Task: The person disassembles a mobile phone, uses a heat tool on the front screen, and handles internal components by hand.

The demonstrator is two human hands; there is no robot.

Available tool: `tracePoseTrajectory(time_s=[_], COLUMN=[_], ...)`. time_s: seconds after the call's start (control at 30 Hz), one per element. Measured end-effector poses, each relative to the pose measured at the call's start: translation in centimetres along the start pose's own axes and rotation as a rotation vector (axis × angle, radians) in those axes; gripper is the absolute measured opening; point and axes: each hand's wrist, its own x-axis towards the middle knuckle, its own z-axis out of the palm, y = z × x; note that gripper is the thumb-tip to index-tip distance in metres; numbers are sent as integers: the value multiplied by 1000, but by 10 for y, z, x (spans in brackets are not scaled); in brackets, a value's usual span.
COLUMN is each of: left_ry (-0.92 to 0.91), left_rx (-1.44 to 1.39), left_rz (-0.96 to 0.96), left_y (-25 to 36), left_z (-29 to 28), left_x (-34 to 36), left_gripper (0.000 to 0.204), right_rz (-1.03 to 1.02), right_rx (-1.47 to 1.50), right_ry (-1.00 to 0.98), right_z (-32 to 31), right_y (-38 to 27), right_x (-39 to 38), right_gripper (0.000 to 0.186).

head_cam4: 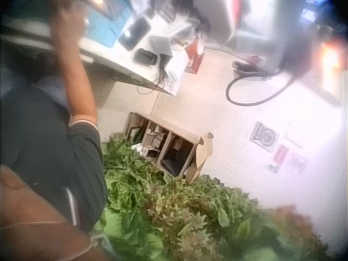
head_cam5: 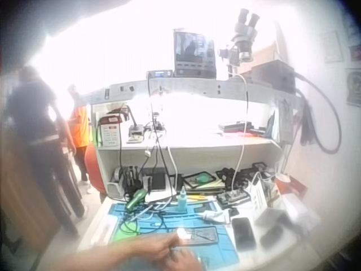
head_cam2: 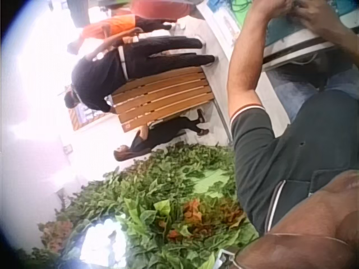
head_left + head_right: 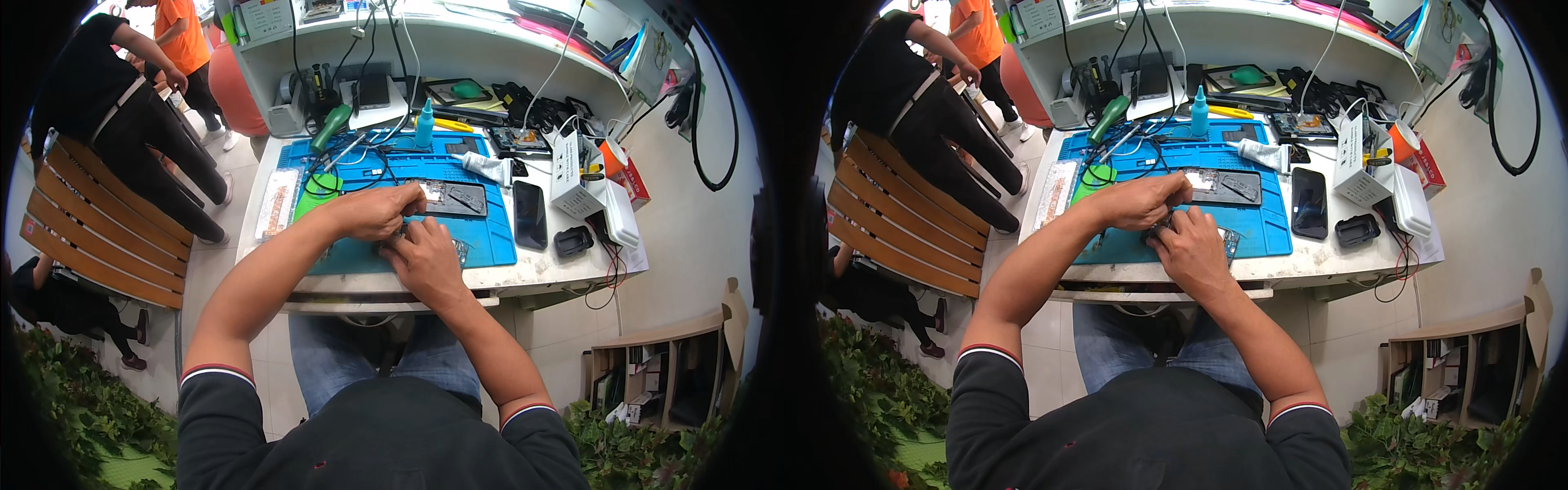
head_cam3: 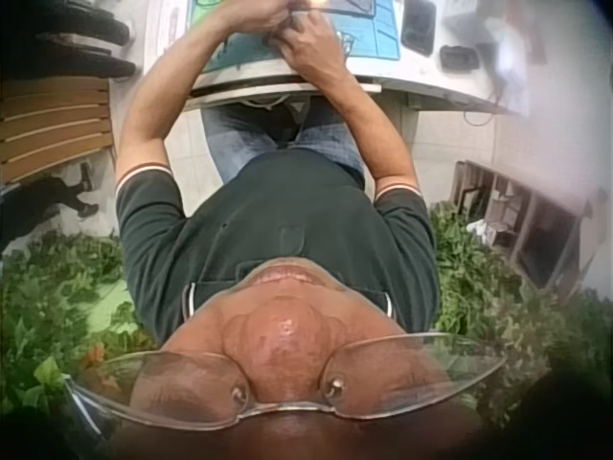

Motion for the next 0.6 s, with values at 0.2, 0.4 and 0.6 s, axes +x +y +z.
tracePoseTrajectory(time_s=[0.2, 0.4, 0.6], left_ry=[46, 71, 53], left_rx=[-105, -77, -5], left_rz=[25, 18, 8], left_y=[-6, -2, 9], left_z=[-7, -8, -9], left_x=[-8, -15, -10], left_gripper=[45, 45, 44], right_rz=[12, 1, -6], right_rx=[-1, 4, 2], right_ry=[-7, 7, 13], right_z=[-1, 0, -1], right_y=[0, 0, 0], right_x=[1, 1, 1], right_gripper=[20, 20, 21])
